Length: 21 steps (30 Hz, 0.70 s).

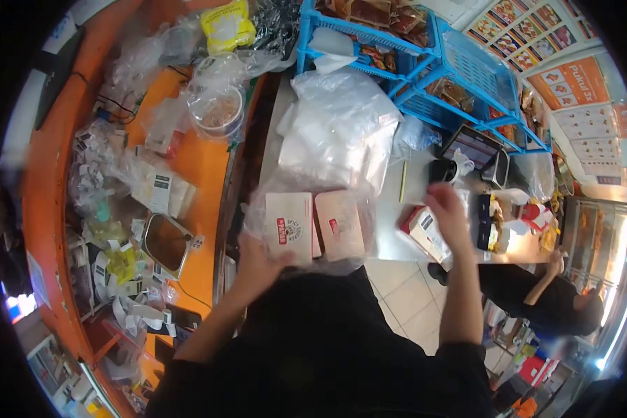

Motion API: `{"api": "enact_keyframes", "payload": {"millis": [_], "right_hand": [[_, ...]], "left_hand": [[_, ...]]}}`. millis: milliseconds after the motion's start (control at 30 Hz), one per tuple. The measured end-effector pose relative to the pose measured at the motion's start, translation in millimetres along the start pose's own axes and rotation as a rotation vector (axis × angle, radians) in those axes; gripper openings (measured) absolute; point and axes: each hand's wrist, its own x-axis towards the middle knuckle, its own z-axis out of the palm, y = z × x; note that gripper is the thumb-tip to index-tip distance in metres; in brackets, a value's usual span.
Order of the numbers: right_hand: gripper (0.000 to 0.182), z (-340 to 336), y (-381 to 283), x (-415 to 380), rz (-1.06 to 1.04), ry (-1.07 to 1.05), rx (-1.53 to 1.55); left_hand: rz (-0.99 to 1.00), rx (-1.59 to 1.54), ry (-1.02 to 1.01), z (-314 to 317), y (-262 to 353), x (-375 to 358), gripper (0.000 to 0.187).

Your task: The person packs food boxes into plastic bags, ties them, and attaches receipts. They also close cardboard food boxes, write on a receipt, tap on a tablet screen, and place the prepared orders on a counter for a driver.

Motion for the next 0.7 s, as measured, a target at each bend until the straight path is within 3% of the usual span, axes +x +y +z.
{"api": "enact_keyframes", "payload": {"millis": [67, 133, 200, 267, 333, 367, 433, 467, 533, 567, 633, 700], "right_hand": [[0.022, 61.5, -13.6, 61.7, -0.090, -0.081, 0.151], [0.023, 108.6, -48.2, 128.1, -0.297, 0.097, 0.170], [0.031, 125.8, -88.5, 185.5, -0.726, 0.295, 0.079], [0.038, 138.1, -123.5, 238.1, -0.973, 0.343, 0.010], [0.041, 159.4, -128.8, 310.3, -0.939, 0.360, -0.169], [0.041, 172.3, -121.7, 347.6, -0.943, 0.346, -0.159], [0.049, 190.4, -100.0, 407.4, -0.542, 0.141, -0.361], [0.049, 185.4, -100.7, 417.1, -0.546, 0.124, -0.361], [0.057, 167.1, -110.9, 433.2, -0.508, -0.305, -0.416], [0.057, 171.7, -101.9, 447.3, -0.511, -0.314, -0.421], [0.053, 188.1, -74.6, 473.1, -0.660, 0.311, -0.357], [0.051, 167.4, -82.0, 457.2, -0.233, 0.300, 0.230]], "left_hand": [[0.044, 0.176, -0.033, 10.4, 16.9, -6.7, 0.046], [-0.219, 0.239, -0.263, 4.8, 41.1, -4.4, 0.040], [-0.152, 0.291, -0.166, -10.9, 46.8, 2.3, 0.033], [-0.079, 0.351, -0.079, -32.4, 69.7, 13.4, 0.028], [-0.557, -0.206, -0.159, -55.7, 102.0, 24.6, 0.019], [-0.548, -0.342, -0.115, -55.9, 102.1, 21.0, 0.017], [-0.564, -0.390, -0.052, -56.4, 106.3, 17.1, 0.015], [-0.564, -0.437, 0.001, -56.4, 107.2, 15.1, 0.012], [-0.559, -0.472, 0.056, -52.8, 105.0, 8.7, 0.012], [-0.642, -0.554, 0.071, -52.6, 101.7, 2.7, 0.014], [-0.724, -0.713, 0.100, -52.7, 97.8, 0.9, 0.016], [-0.765, -0.764, 0.147, -49.1, 89.3, 2.4, 0.016]]}}
